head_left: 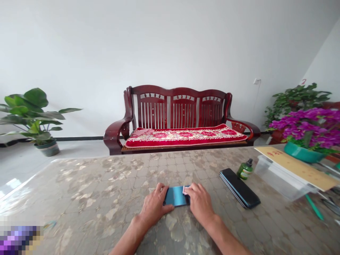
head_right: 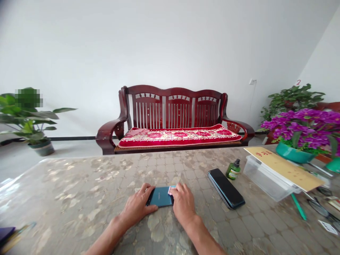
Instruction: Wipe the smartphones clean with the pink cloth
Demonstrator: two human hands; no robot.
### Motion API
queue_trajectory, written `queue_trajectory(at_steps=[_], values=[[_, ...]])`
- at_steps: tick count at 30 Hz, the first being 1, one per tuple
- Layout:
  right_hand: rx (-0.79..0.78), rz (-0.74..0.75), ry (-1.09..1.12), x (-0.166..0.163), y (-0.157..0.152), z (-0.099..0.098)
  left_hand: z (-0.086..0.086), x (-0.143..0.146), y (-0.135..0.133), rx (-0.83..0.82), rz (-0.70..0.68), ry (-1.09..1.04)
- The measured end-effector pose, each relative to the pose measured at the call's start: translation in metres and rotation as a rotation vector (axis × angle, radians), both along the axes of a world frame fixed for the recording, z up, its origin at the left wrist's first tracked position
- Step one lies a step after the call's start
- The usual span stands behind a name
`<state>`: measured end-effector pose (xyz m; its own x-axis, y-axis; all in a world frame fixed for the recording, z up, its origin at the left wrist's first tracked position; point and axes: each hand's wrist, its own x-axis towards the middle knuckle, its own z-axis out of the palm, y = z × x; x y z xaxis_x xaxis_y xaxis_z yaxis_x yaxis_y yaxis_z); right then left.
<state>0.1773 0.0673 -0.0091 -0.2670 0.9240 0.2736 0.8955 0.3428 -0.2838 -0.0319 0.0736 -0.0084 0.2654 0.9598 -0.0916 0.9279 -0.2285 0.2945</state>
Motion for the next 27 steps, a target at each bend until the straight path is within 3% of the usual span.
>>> queue_trajectory(at_steps=[6,17,24,27], values=[[0.025,0.115,0.026,-0.018,-0.024,-0.007,-0.003,-0.001,0.0,0.045,-0.021,-0.022],[0.022,-0.015,-0.021,0.001,0.005,-0.001,-0.005,-0.002,0.002,0.031,-0.024,-0.012],[-0.021,0.153,0.055,-0.014,-0.006,0.0,-0.009,-0.002,0.003,0.056,-0.035,-0.016],[-0.016,0.115,0.042,-0.008,-0.001,-0.001,-0.01,-0.002,0.005,0.05,-0.024,-0.013]])
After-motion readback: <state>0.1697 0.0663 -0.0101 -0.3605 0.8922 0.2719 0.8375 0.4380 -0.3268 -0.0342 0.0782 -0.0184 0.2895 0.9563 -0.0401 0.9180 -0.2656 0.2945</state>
